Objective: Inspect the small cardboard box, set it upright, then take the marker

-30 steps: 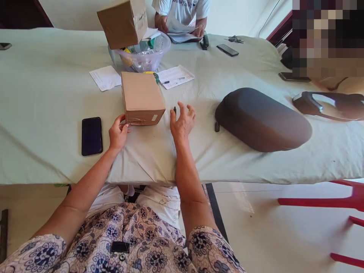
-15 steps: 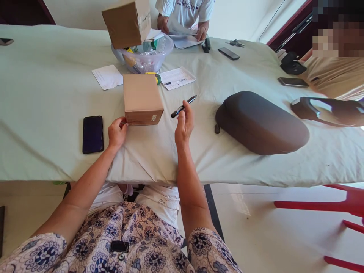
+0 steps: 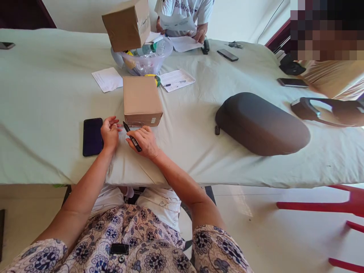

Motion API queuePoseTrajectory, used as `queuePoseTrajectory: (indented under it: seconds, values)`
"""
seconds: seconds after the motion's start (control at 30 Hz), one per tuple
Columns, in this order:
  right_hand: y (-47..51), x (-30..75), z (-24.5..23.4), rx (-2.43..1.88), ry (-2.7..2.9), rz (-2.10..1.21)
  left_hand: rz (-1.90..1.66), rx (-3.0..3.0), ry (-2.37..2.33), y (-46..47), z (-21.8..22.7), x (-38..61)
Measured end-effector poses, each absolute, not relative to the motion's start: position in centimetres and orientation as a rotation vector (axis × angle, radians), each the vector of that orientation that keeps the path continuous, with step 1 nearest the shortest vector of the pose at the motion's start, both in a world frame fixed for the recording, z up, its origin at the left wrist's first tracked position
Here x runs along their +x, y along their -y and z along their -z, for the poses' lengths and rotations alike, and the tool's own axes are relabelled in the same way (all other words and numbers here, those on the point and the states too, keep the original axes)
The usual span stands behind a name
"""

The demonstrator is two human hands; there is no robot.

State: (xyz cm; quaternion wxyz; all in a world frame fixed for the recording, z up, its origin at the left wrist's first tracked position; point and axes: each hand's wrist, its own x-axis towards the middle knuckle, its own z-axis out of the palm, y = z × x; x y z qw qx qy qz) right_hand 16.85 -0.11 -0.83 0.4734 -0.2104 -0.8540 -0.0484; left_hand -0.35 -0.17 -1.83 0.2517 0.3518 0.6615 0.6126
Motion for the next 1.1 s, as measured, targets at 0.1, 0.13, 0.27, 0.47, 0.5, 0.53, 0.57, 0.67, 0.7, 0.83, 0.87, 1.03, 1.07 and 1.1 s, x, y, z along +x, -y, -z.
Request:
queuePoseTrajectory:
  seconds: [0.1,0.13,0.27,0.47,0.5,0.53,0.57,0.67,0.7,0.83,0.87,1.03,1.07,1.1]
  values:
    - [-0.3,17.0,0.9,-0.561,2.133,0.129,-1.763,0.870,-1.737,0.1,1.6,-0.6]
    - [-0.4,17.2,1.0,-0.569,2.129,0.148,-1.779,0.863,-1.720,0.1,1.5,-0.6]
    - [-0.8,17.8,1.4,-0.644,2.097,0.164,-1.800,0.847,-1.672,0.2,1.2,-0.5]
    - [-0.7,18.6,1.9,-0.811,2.047,0.083,-1.813,0.820,-1.660,0.4,1.1,-0.3]
    - [-0.7,18.7,1.9,-0.841,2.053,0.058,-1.824,0.818,-1.655,0.4,1.1,-0.3]
    - [-0.7,18.7,2.0,-0.874,2.065,0.029,-1.837,0.816,-1.651,0.4,1.1,-0.4]
    - [-0.7,18.7,2.1,-0.903,2.077,-0.003,-1.853,0.813,-1.648,0.4,1.1,-0.4]
    - [-0.7,18.1,2.2,-0.880,2.132,-0.120,-1.913,0.800,-1.656,0.4,0.9,-0.5]
    - [-0.8,17.8,2.3,-0.835,2.158,-0.165,-1.935,0.796,-1.667,0.4,0.8,-0.6]
    - [-1.1,16.5,2.4,-0.621,2.251,-0.281,-2.004,0.805,-1.726,0.4,0.5,-0.6]
    - [-1.2,16.3,2.4,-0.576,2.245,-0.278,-2.014,0.818,-1.745,0.5,0.4,-0.7]
    - [-1.1,17.9,1.8,-0.479,2.038,-0.176,-2.041,0.955,-1.898,1.2,-0.2,-1.7]
    - [-1.2,18.7,1.7,-0.507,1.970,-0.156,-2.047,0.982,-1.933,1.5,-0.4,-2.1]
    - [-1.4,19.6,1.5,-0.561,1.899,-0.131,-2.047,1.006,-1.968,1.9,-0.8,-2.7]
